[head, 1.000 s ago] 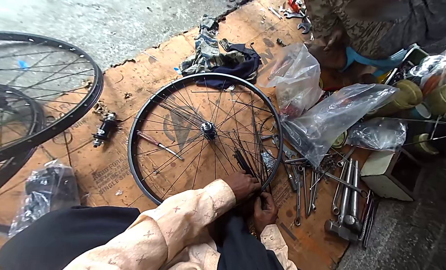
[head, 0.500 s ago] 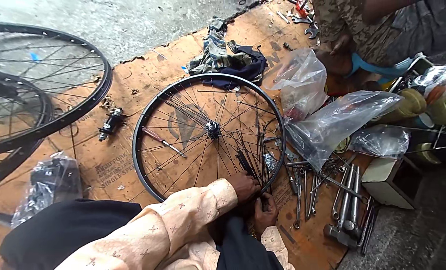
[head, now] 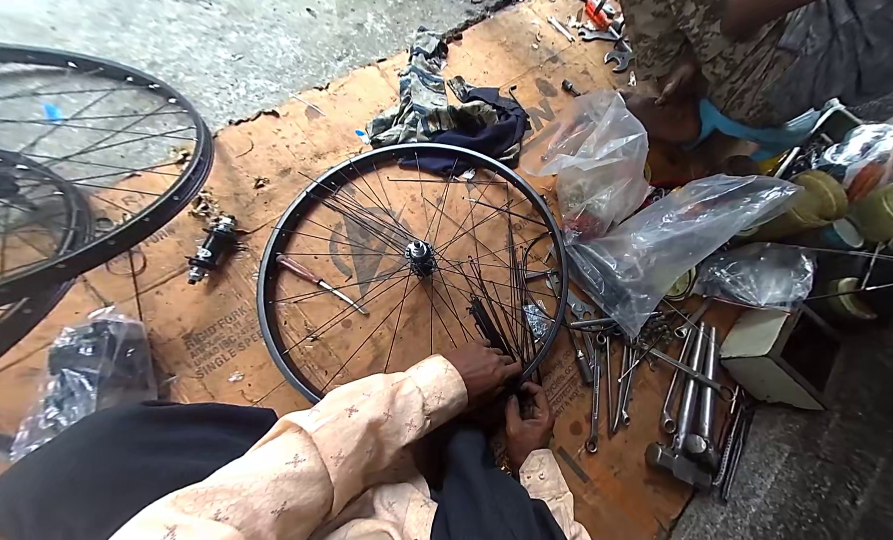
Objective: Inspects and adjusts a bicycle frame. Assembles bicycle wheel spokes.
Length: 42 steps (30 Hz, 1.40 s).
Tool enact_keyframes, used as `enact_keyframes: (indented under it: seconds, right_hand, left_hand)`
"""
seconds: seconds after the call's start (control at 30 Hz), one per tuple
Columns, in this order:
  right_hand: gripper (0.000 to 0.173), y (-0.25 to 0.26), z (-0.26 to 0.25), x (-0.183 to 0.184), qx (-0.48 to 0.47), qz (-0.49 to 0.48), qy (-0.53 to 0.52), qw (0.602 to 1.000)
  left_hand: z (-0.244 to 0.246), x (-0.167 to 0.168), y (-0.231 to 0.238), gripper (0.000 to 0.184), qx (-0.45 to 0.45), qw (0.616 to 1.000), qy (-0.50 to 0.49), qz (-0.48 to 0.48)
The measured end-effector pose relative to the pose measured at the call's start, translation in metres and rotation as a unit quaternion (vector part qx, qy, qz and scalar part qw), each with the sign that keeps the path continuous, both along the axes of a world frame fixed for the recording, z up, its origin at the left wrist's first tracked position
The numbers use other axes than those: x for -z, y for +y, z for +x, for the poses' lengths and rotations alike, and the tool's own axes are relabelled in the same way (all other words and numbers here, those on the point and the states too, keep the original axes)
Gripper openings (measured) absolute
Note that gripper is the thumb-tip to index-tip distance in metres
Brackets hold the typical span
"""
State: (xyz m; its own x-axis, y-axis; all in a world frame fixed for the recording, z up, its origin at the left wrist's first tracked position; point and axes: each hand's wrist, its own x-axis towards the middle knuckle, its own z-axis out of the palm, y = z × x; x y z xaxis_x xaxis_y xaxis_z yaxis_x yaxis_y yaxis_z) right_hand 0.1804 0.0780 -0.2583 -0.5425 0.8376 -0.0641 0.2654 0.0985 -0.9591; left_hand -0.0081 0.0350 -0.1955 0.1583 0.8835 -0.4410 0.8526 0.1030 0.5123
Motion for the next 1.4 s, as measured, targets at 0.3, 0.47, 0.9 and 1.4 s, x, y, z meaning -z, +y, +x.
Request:
enact_keyframes:
  seconds: [0.3,0.47,0.9,1.4]
  right_hand:
    - [0.027,0.0,-0.001,0.003,0.004,-0.002,0.011,1.0]
    - [0.028,0.0,-0.001,0.002,0.005,-0.006,0.015,1.0]
    - [0.027,0.001,-0.002,0.002,0.004,-0.012,0.023,1.0]
    - [0.017,0.0,0.003,0.006,0.0,0.025,-0.034,0.999]
  left_hand:
    - [0.002,0.0,-0.001,0.024,0.005,1.0,0.01,-0.002]
    - [-0.002,0.006,-0.004,0.025,-0.012,1.0,-0.015,0.014]
    - [0.001,0.011,-0.005,0.022,-0.007,0.999,-0.003,0.041]
    - [-0.018,0.015,-0.039,0.024,-0.203,0.962,0.066,0.169]
